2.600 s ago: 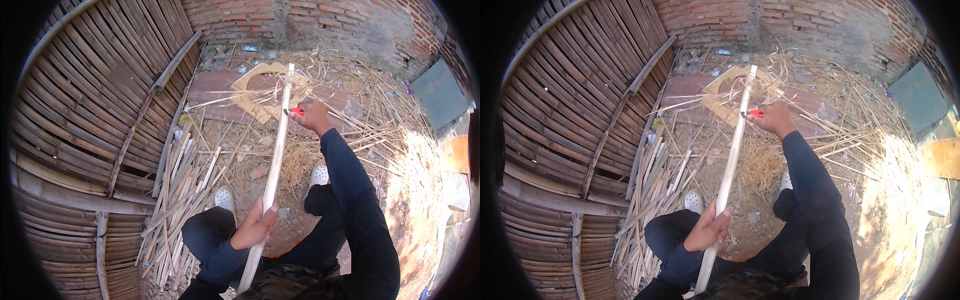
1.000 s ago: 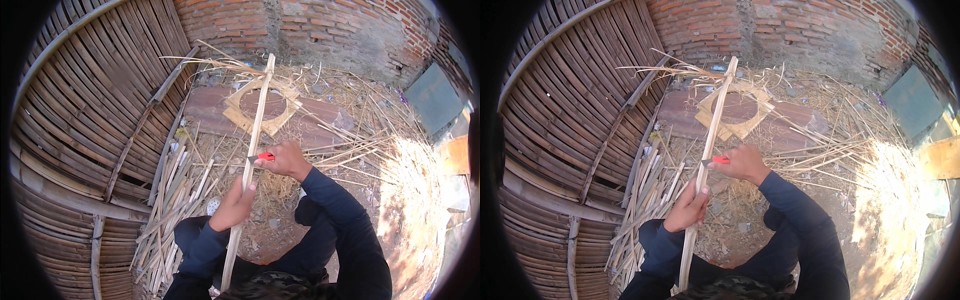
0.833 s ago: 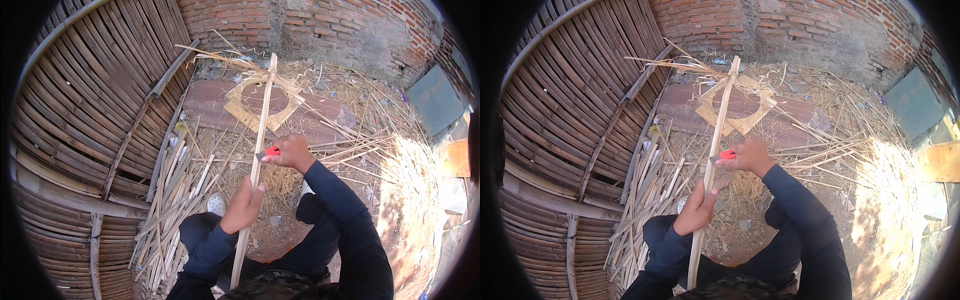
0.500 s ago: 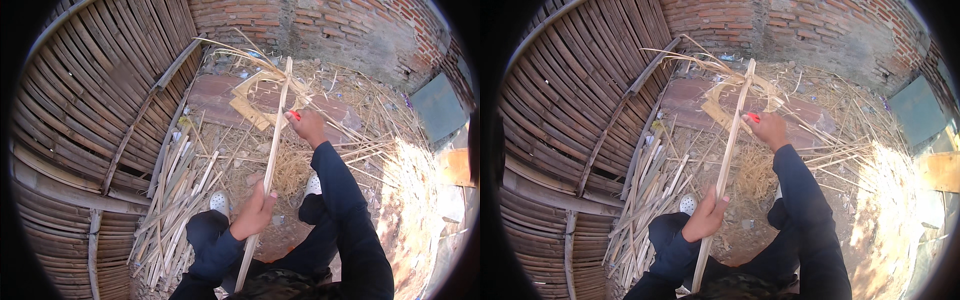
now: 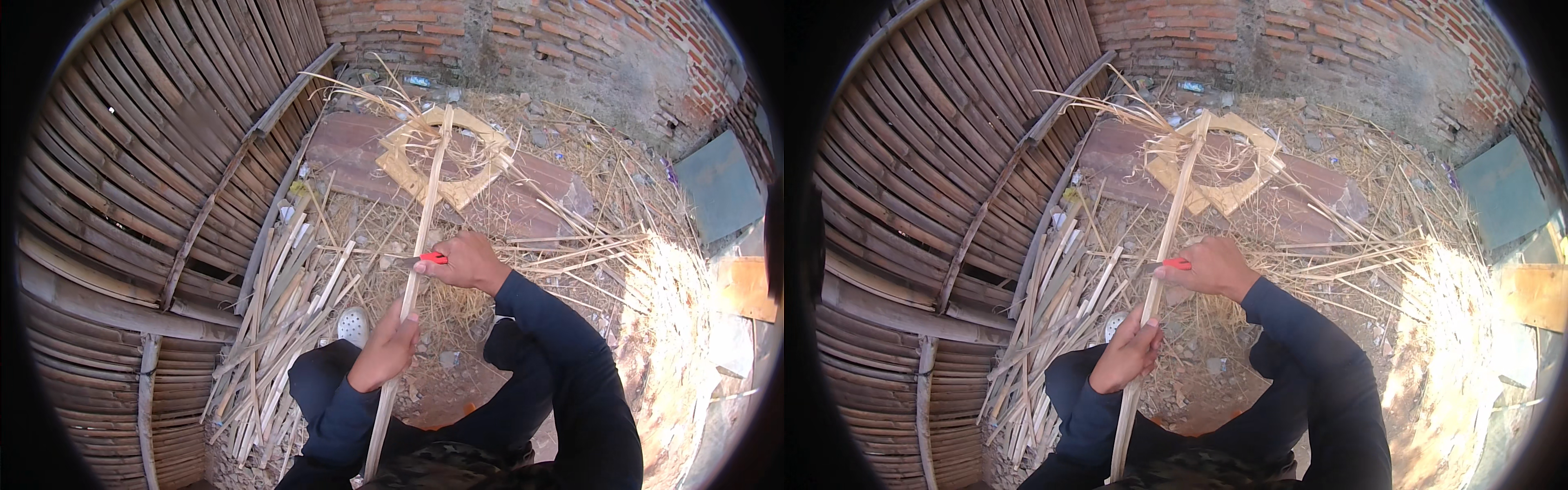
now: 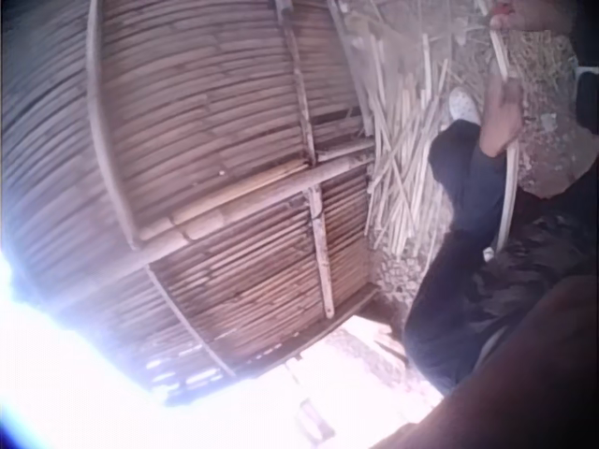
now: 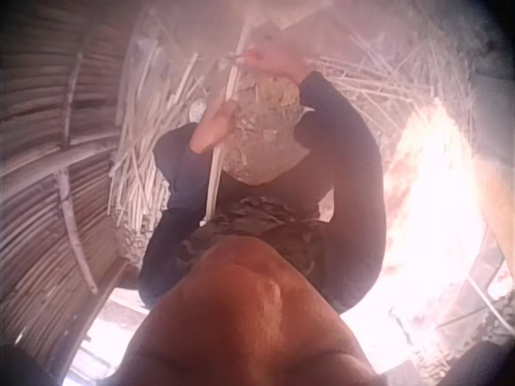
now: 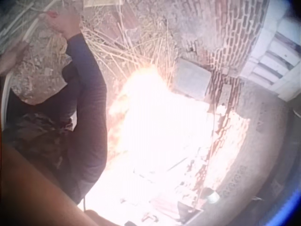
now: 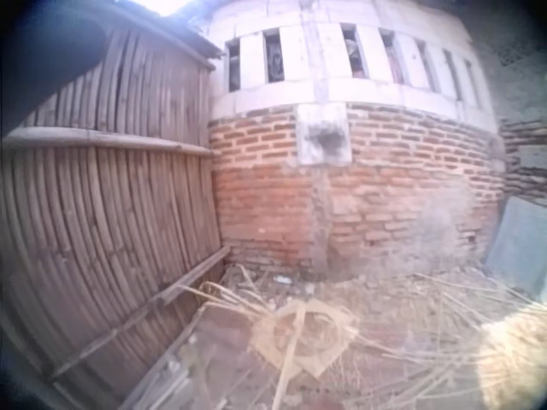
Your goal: The person sits on the ground and uses a red utility knife to shave a long bamboo stick. They hold the stick with their left hand and scrape the surface with the knife in their right hand, creating thin strips of bamboo.
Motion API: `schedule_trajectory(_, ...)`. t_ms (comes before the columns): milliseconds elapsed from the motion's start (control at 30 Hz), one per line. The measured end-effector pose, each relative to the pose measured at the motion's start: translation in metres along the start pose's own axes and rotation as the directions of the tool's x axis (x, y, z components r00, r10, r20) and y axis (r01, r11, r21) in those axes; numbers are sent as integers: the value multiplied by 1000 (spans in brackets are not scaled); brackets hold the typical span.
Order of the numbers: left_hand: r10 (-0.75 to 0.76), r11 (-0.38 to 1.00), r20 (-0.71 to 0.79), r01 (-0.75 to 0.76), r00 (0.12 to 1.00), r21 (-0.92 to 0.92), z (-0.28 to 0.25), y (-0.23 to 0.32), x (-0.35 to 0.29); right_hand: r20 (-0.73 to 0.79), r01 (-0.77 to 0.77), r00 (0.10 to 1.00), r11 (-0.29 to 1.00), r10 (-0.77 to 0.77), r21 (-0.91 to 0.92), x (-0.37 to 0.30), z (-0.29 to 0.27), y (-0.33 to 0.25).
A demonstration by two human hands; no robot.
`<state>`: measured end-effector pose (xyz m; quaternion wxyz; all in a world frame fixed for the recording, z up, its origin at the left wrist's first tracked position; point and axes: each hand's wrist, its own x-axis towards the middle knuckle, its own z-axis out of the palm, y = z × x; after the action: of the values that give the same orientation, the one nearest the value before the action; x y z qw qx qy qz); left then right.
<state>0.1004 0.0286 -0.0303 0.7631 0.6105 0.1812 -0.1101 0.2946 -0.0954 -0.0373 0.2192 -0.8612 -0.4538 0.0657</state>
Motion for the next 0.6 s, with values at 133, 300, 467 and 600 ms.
schedule_trajectory(133, 300, 888, 46, -296, 953, 352, 1, -19, 5, -156, -40, 988, 988, 17, -148, 11, 1, 30)
schedule_trajectory(300, 324, 847, 85, -329, 942, 418, 6, -15, 6, -350, -108, 936, 975, 33, -197, 25, 16, 71)
schedule_trajectory(467, 264, 888, 147, -300, 953, 350, 23, -21, -6, -373, -266, 910, 945, 181, -191, 21, -11, 120)
schedule_trajectory(600, 259, 876, 162, -302, 952, 375, 31, -27, -17, -498, -366, 829, 920, 254, -142, 25, -20, 137)
